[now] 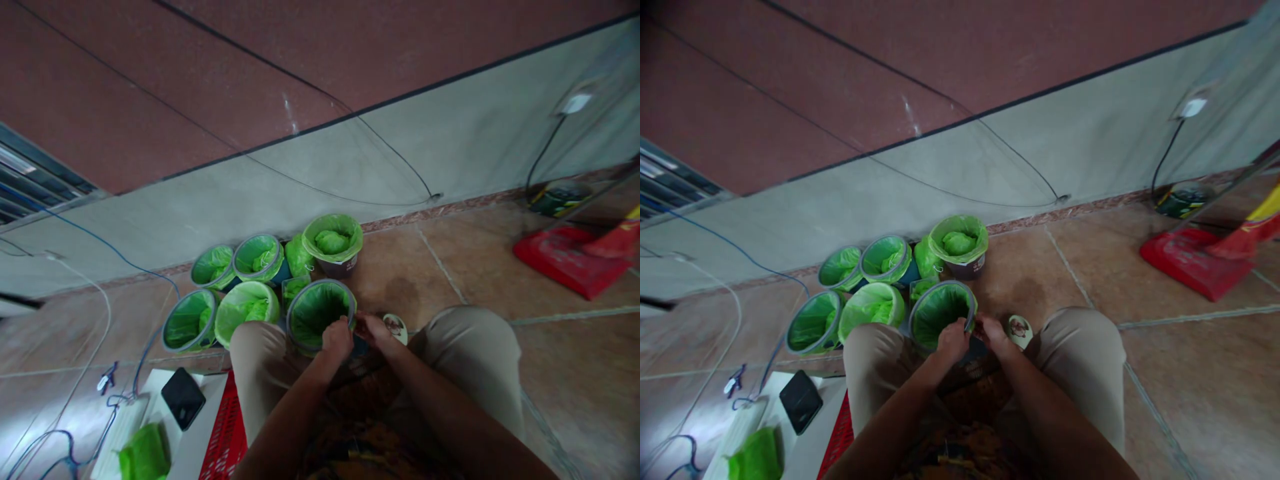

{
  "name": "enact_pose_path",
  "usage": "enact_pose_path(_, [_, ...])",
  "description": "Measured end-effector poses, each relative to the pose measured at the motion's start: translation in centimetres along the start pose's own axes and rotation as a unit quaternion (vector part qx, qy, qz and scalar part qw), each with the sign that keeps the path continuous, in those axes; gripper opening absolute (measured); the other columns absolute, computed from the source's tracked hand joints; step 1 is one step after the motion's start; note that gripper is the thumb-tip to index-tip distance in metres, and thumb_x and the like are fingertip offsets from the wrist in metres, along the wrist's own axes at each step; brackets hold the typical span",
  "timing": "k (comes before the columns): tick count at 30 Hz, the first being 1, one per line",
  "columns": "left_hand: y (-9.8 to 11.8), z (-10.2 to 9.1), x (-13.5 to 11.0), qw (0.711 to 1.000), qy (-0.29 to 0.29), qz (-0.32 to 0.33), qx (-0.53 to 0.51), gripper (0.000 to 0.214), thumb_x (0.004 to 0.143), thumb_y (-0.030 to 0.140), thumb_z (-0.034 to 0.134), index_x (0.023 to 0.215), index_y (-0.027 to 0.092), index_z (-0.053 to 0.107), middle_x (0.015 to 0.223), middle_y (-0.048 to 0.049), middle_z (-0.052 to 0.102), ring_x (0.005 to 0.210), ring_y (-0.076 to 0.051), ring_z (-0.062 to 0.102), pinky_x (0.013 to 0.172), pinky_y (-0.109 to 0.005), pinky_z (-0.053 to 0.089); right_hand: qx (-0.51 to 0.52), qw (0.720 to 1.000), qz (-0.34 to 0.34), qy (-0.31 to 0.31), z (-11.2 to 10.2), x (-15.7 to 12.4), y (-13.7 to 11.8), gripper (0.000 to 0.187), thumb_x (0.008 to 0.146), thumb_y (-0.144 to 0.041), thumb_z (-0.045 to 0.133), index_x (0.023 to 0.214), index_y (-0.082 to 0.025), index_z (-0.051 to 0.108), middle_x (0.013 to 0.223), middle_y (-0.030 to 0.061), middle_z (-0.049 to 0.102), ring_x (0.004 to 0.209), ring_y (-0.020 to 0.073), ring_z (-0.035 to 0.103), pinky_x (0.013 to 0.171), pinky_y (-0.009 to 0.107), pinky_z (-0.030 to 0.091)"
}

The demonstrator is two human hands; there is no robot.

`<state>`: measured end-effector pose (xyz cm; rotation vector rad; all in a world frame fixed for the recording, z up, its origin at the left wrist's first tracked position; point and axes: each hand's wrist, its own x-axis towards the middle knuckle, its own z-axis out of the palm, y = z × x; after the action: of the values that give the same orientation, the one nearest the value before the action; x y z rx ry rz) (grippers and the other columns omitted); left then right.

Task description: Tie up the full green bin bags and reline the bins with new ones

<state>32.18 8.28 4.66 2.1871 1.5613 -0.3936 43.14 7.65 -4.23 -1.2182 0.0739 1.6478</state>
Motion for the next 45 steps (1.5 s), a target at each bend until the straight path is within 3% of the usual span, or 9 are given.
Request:
enact_pose_path(8, [-1.1, 0.3, 0.2, 0.995, -0.019, 0.072, 0.071, 0.037, 0.077, 0.004, 0.051, 0.114, 0.009, 0.053, 0.098, -0.0161, 0.067, 0.101, -0.028, 0.065, 0.088, -0.037, 0.048, 0.051, 0.999, -0.005, -0.013, -0.5, 1.0, -1.0, 0.009, 0.081, -0.026, 0.062, 0.074, -0.021, 0.062, 0.063, 0.0007, 0.066, 0.057, 0.0136, 0.060, 0.057, 0.025, 0.049])
enact_pose_path(14, [-4.3, -0.6, 0.2, 0.995, 0.034, 0.083, 0.038, 0.036, 0.080, 0.000, 0.043, 0.111, 0.014, 0.054, 0.100, -0.0136, 0.067, 0.103, -0.023, 0.063, 0.089, -0.031, 0.046, 0.091, 0.987, -0.065, -0.113, 0.3, 0.9, -1.2, 0.020, 0.070, -0.020, 0.071, 0.087, -0.025, 0.061, 0.073, -0.0035, 0.068, 0.063, 0.0130, 0.063, 0.063, 0.026, 0.051])
enact_pose_path(17, [-4.4, 0.8, 0.1, 0.998, 0.037, 0.041, -0.001, 0.036, 0.086, 0.004, 0.039, 0.118, 0.015, 0.051, 0.102, -0.0132, 0.068, 0.099, -0.023, 0.065, 0.086, -0.031, 0.047, 0.069, 0.989, -0.076, -0.106, 0.5, 0.8, -1.1, 0.027, 0.064, -0.020, 0.073, 0.088, -0.024, 0.062, 0.073, -0.0030, 0.069, 0.062, 0.0144, 0.063, 0.062, 0.028, 0.050])
enact_pose_path(20, [-4.2, 2.7, -0.1, 1.000, -0.012, 0.001, -0.023, 0.035, 0.087, 0.007, 0.040, 0.120, 0.013, 0.050, 0.103, -0.0152, 0.069, 0.100, -0.025, 0.065, 0.086, -0.033, 0.048, 0.026, 0.996, -0.051, -0.062, 0.3, 0.8, -0.3, 0.023, 0.058, -0.016, 0.074, 0.078, -0.021, 0.061, 0.064, -0.0015, 0.066, 0.055, 0.0142, 0.060, 0.056, 0.027, 0.048])
enact_pose_path(24, [-4.0, 4.1, -0.3, 0.997, -0.016, 0.007, -0.079, 0.040, 0.083, 0.009, 0.049, 0.123, 0.010, 0.050, 0.109, -0.0175, 0.068, 0.104, -0.027, 0.064, 0.091, -0.034, 0.047, -0.054, 0.996, -0.046, -0.053, 0.1, 0.7, 1.1, 0.023, 0.056, -0.017, 0.074, 0.074, -0.020, 0.062, 0.062, -0.0013, 0.065, 0.053, 0.0135, 0.059, 0.054, 0.026, 0.046])
enact_pose_path(27, [-3.7, 3.6, 0.1, 0.986, 0.063, 0.016, -0.153, 0.051, 0.081, 0.013, 0.055, 0.131, 0.013, 0.045, 0.123, -0.0159, 0.063, 0.112, -0.025, 0.061, 0.098, -0.034, 0.044, -0.092, 0.993, -0.049, -0.058, 0.2, 0.7, 1.7, 0.023, 0.054, -0.018, 0.075, 0.074, -0.020, 0.064, 0.062, -0.0020, 0.066, 0.054, 0.0132, 0.060, 0.057, 0.026, 0.047])
enact_pose_path(30, [-2.9, 2.2, 1.3, 0.967, 0.115, -0.036, -0.223, 0.049, 0.085, 0.024, 0.055, 0.132, 0.013, 0.044, 0.126, -0.0149, 0.061, 0.114, -0.023, 0.060, 0.098, -0.030, 0.044, -0.124, 0.989, -0.043, -0.063, 0.3, 0.6, 1.7, 0.022, 0.052, -0.018, 0.077, 0.071, -0.018, 0.064, 0.058, -0.0030, 0.065, 0.051, 0.0119, 0.057, 0.055, 0.025, 0.046])
enact_pose_path(36, [-1.9, 0.3, 3.7, 0.964, 0.093, -0.111, -0.223, 0.027, 0.091, 0.026, 0.046, 0.111, 0.011, 0.056, 0.107, -0.0144, 0.069, 0.100, -0.022, 0.066, 0.086, -0.027, 0.047, -0.134, 0.988, -0.014, -0.080, 0.0, 0.0, 1.4, 0.020, 0.055, -0.017, 0.076, 0.072, -0.018, 0.065, 0.051, -0.0049, 0.060, 0.044, 0.0085, 0.050, 0.047, 0.020, 0.038])
enact_pose_path(45, [-1.9, 1.1, 2.1, 0.988, 0.061, -0.022, -0.141, 0.033, 0.087, 0.015, 0.049, 0.119, 0.015, 0.055, 0.117, -0.0117, 0.066, 0.110, -0.020, 0.062, 0.094, -0.028, 0.045, -0.061, 0.994, -0.054, -0.067, 0.8, -0.2, -0.2, 0.018, 0.069, -0.035, 0.070, 0.077, -0.020, 0.062, 0.063, -0.0012, 0.064, 0.057, 0.0133, 0.059, 0.058, 0.027, 0.049])
